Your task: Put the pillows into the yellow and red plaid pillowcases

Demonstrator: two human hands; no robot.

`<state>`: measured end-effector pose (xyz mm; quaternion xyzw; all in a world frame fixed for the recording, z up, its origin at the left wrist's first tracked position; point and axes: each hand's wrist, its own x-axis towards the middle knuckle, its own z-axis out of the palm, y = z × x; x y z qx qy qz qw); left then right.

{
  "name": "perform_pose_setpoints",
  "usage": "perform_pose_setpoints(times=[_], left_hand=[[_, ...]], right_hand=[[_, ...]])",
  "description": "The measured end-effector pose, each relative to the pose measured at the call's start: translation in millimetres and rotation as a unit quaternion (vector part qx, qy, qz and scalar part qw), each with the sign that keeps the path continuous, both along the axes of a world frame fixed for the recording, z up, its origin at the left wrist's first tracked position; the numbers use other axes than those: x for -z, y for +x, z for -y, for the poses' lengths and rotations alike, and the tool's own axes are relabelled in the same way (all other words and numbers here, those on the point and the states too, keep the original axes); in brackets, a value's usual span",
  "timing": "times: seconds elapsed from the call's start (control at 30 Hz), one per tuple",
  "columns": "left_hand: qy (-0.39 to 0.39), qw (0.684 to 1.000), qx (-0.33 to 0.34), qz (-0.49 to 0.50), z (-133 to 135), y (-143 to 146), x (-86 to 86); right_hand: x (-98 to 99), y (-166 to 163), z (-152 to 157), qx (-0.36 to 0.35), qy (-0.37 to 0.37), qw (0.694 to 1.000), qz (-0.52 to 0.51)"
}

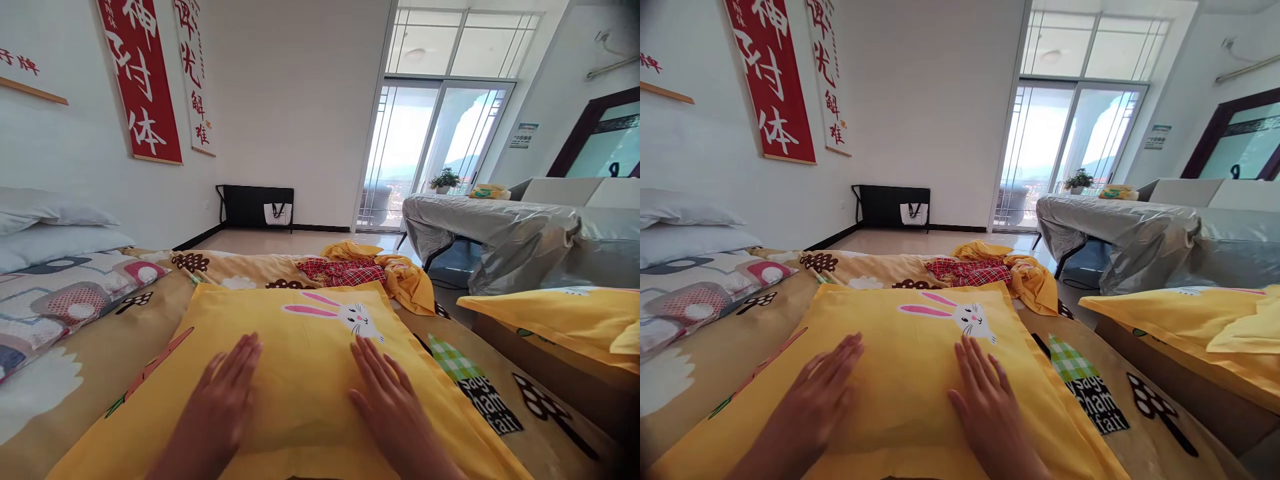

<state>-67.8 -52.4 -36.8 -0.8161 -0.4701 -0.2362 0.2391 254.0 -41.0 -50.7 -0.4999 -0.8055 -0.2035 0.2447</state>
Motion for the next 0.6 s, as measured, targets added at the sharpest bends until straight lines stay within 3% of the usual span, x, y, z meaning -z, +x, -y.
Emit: perform_pose_setpoints(times=[0.1,0.17,0.27,0.4,0.6], left_hand=[[-0.085,0.995,0.056,-0.022,-32,58,-11.4],[-0.162,0.985,0.057,-0.011,-47,70,-6.9],[-0.214,0.976,0.037,-0.009,-56,53,16.8],[-0.159,0.987,0.023,-0.018,-48,13,47.8],[-0.095,0.995,-0.010,-0.012,-33,-31,60.5]], right_hand=[[-24.4,-59,-19,-0.098,-0.081,0.992,0.006],[-24.4,-74,-31,-0.110,-0.143,0.984,-0.005],[-9.1,-68,-41,-0.101,-0.202,0.974,-0.005],[13.1,-41,-38,-0.086,-0.191,0.978,0.018],[38.5,20,-28,-0.005,-0.127,0.991,0.030]])
